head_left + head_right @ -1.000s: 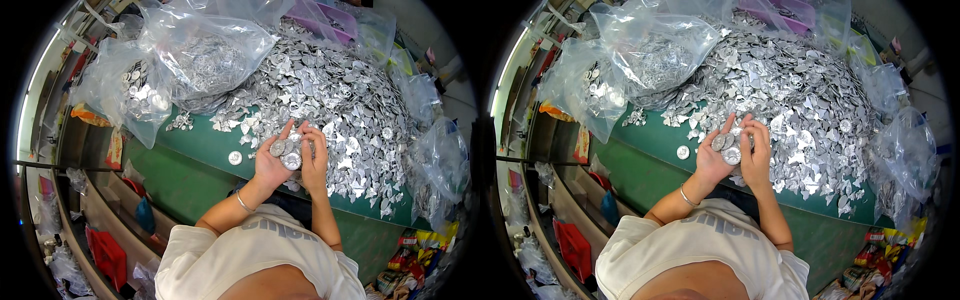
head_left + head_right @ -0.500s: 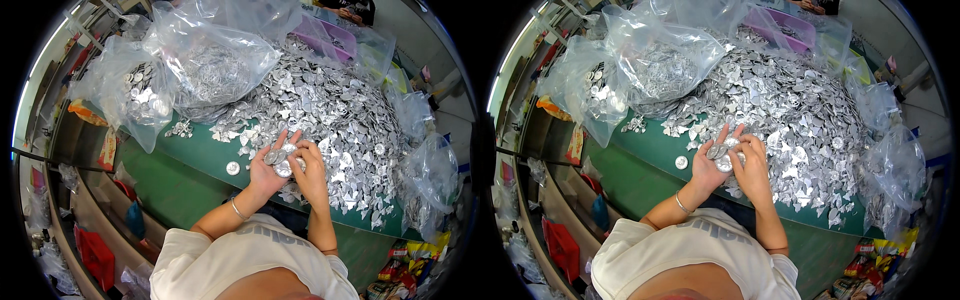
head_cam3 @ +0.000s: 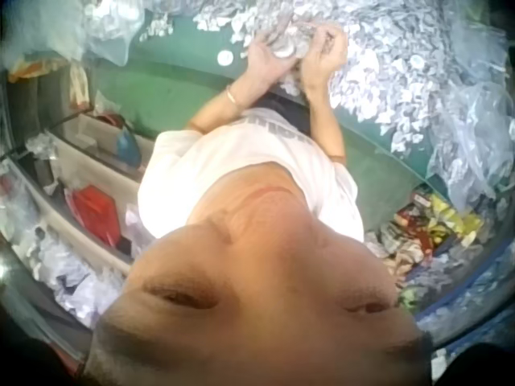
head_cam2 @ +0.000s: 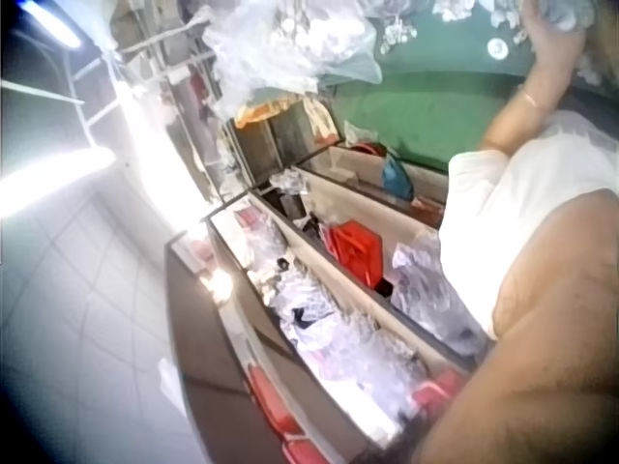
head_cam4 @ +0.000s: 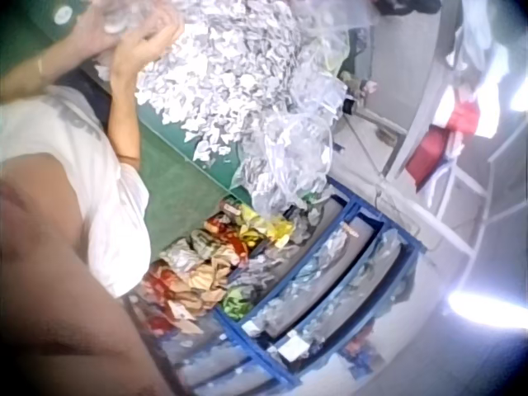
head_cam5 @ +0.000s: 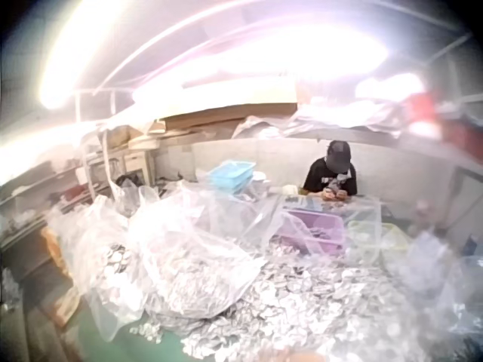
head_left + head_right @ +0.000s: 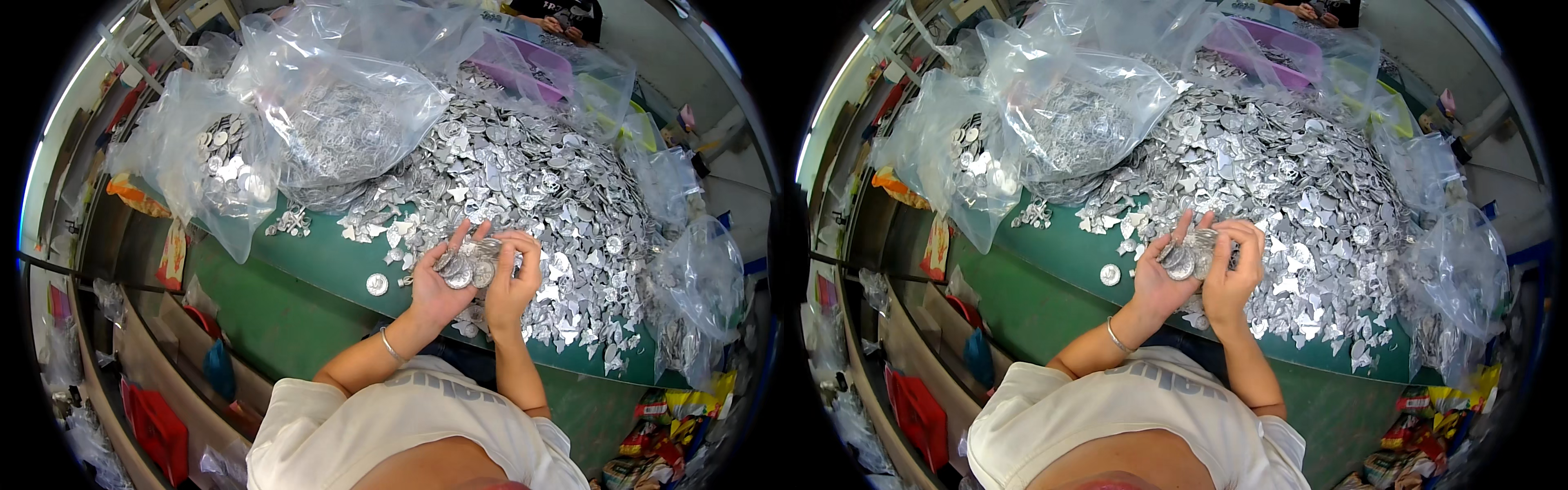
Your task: The person sorts small silver-colored decorative pieces by hand on a green workbench, picking through a large central pile and placing selected items into plastic bags.
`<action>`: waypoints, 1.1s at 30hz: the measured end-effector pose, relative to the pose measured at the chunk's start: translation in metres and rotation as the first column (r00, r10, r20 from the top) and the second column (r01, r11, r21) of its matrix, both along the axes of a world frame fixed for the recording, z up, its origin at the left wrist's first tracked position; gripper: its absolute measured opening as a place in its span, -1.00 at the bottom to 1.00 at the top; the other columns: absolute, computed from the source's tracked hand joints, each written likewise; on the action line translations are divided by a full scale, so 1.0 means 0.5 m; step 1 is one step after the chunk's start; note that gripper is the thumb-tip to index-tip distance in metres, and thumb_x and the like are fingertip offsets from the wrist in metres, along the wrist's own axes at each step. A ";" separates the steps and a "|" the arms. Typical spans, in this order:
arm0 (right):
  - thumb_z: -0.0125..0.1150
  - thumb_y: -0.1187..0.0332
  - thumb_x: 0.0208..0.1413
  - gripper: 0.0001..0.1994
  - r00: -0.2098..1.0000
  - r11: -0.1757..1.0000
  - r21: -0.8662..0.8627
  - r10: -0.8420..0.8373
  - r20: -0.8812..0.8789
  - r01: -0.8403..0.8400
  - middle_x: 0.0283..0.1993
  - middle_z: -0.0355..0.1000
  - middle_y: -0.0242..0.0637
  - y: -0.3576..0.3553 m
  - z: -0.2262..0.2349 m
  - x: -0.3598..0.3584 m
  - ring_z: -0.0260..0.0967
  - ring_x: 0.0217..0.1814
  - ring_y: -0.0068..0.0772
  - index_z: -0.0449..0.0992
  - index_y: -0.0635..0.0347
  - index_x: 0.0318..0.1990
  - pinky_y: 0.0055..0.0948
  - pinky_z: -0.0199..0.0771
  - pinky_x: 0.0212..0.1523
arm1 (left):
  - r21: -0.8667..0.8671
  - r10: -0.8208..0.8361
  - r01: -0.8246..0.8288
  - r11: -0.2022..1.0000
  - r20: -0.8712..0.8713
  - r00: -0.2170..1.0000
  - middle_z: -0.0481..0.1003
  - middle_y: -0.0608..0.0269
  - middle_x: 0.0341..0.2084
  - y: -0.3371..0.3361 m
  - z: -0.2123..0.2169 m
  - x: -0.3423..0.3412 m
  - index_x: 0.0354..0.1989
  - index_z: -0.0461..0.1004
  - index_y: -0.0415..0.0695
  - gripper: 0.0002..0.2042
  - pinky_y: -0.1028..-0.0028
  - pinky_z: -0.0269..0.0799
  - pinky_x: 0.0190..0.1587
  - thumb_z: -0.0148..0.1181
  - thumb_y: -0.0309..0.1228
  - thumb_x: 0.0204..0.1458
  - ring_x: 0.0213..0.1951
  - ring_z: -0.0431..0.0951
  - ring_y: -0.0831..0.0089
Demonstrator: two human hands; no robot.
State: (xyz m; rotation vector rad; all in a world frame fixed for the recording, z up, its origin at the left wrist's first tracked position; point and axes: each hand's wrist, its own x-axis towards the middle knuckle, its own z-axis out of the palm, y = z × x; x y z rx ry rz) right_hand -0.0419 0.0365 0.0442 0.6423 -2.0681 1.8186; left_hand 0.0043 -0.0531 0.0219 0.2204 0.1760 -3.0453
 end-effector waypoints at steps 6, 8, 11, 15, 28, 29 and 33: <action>-0.04 0.36 0.22 -0.87 0.753 0.907 -0.381 0.374 0.541 -0.178 -0.61 0.31 -0.41 0.051 0.035 -0.078 0.14 -0.81 -0.63 0.31 0.25 -0.24 -0.66 0.02 -0.83 | 0.024 -0.047 0.045 0.999 0.065 0.997 0.26 0.13 0.13 -0.005 -0.025 -0.004 0.18 0.18 -0.15 -0.57 0.22 0.11 0.22 -0.17 -0.34 0.11 0.16 0.23 0.17; -0.03 0.37 0.21 -0.84 0.650 0.894 -0.377 0.439 0.621 -0.243 -0.59 0.34 -0.36 0.063 0.051 -0.117 0.19 -0.76 -0.62 0.31 0.29 -0.17 -0.67 0.09 -0.79 | -0.050 -0.048 0.054 0.997 0.105 0.993 0.27 0.12 0.11 -0.013 -0.028 0.002 0.18 0.18 -0.16 -0.57 0.22 0.11 0.22 -0.17 -0.34 0.11 0.15 0.24 0.17; -0.04 0.43 0.19 -0.77 0.619 0.885 -0.352 0.465 0.632 -0.305 -0.49 0.39 -0.27 0.068 0.046 -0.210 0.28 -0.64 -0.59 0.28 0.34 -0.05 -0.66 0.22 -0.69 | -0.047 -0.046 0.054 0.997 0.166 0.985 0.29 0.14 0.08 -0.024 -0.022 0.010 0.17 0.19 -0.18 -0.58 0.18 0.18 0.16 -0.16 -0.38 0.11 0.07 0.30 0.18; -0.12 0.47 0.18 -0.65 0.764 0.900 -0.314 0.426 0.484 -0.302 -0.34 0.41 -0.16 -0.033 0.114 -0.439 0.37 -0.43 -0.51 0.17 0.48 0.09 -0.59 0.34 -0.54 | -0.054 -0.016 0.027 0.998 0.203 0.979 0.30 0.13 0.07 -0.040 -0.025 0.013 0.15 0.20 -0.19 -0.60 0.18 0.21 0.15 -0.15 -0.38 0.12 0.05 0.31 0.16; 0.05 0.39 0.11 -0.70 0.972 0.910 0.342 0.214 0.098 -0.235 0.03 0.35 -0.28 -0.019 0.067 -0.417 0.27 0.06 -0.40 0.42 0.25 0.01 -0.43 0.24 0.05 | -0.121 0.155 -0.133 0.984 0.191 0.969 0.28 0.10 0.07 -0.109 -0.007 0.069 0.13 0.23 -0.19 -0.59 0.19 0.17 0.18 -0.06 -0.34 0.09 0.14 0.25 0.16; 0.04 0.38 0.13 -0.70 0.945 0.890 0.317 0.312 0.101 -0.328 0.05 0.32 -0.27 0.017 0.067 -0.380 0.25 0.07 -0.41 0.41 0.26 0.01 -0.45 0.21 0.08 | -0.098 0.206 -0.194 0.976 0.139 0.969 0.29 0.11 0.06 -0.125 -0.003 0.086 0.10 0.24 -0.20 -0.60 0.20 0.18 0.18 -0.06 -0.36 0.08 0.13 0.25 0.16; 0.07 0.43 0.06 -0.68 0.877 0.746 0.475 0.460 0.139 -0.466 0.01 0.29 -0.22 0.140 0.085 -0.235 0.27 -0.04 -0.37 0.37 0.32 -0.01 -0.46 0.26 -0.03 | -0.087 0.545 -0.538 0.838 0.154 0.824 0.36 0.06 -0.01 -0.214 0.033 0.159 0.03 0.31 -0.24 -0.64 0.15 0.19 0.17 -0.09 -0.46 0.02 0.06 0.33 0.13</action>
